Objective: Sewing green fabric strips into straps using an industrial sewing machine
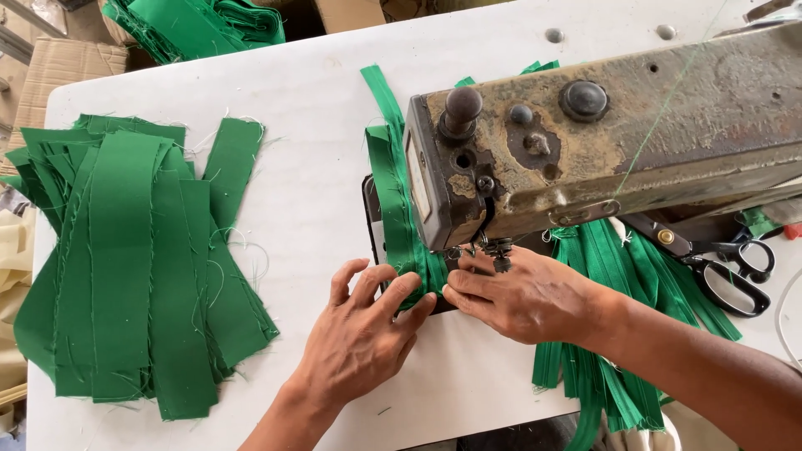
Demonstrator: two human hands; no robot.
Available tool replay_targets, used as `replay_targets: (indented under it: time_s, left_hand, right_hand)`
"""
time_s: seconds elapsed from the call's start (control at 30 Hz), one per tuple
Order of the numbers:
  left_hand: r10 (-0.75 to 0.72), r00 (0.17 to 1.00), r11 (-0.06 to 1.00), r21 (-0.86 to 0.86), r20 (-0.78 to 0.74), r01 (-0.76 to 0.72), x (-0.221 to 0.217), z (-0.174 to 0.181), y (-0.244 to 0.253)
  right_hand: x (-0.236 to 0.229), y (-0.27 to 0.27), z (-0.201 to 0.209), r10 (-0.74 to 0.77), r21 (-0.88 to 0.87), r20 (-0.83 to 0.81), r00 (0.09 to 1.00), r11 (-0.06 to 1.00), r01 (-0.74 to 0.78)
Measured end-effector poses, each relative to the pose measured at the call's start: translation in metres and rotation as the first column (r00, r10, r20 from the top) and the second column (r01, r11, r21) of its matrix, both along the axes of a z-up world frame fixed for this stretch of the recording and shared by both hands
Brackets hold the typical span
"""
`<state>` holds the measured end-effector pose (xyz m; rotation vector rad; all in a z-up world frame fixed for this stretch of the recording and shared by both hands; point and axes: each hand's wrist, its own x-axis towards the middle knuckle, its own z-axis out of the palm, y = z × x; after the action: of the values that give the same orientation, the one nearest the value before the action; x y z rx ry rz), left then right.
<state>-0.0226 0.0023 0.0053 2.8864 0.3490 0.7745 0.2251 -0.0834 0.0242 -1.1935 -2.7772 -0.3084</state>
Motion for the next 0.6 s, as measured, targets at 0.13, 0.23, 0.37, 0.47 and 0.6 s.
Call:
replay_targets:
  time_s: [0.13,0.23,0.37,0.47,0.6]
  left_hand:
    - [0.005,0.999,0.999,0.046,0.049,-0.007,0.002,0.008,0.0]
    - [-0.034,0.997,0.998,0.051,0.063,0.03,0.002,0.011,-0.001]
    - [-0.065,0.998,0.997,0.038,0.016,0.065,0.001,0.002,-0.005]
    - [-0.059,0.998,0.996,-0.061,0.001,0.059,-0.001,-0.002,-0.01]
    - [-0.084,0.996,0.992,-0.094,-0.011,0.082,-0.005,-0.004,-0.007]
  right_hand:
    - [0.007,-0.005,-0.012,0.041,0.003,-0.066,0.997,0.999,-0.041]
    - [0.008,-0.006,-0.014,0.037,0.022,-0.012,0.999,0.999,-0.037]
    - [0.008,-0.008,-0.011,0.024,-0.053,-0.057,0.998,0.998,-0.027]
    - [-0.002,-0.01,0.001,-0.119,-0.208,-0.175,0.977,0.975,0.081]
    - [-0.004,-0.016,0.0,-0.08,-0.125,-0.124,0.989,0.99,0.064]
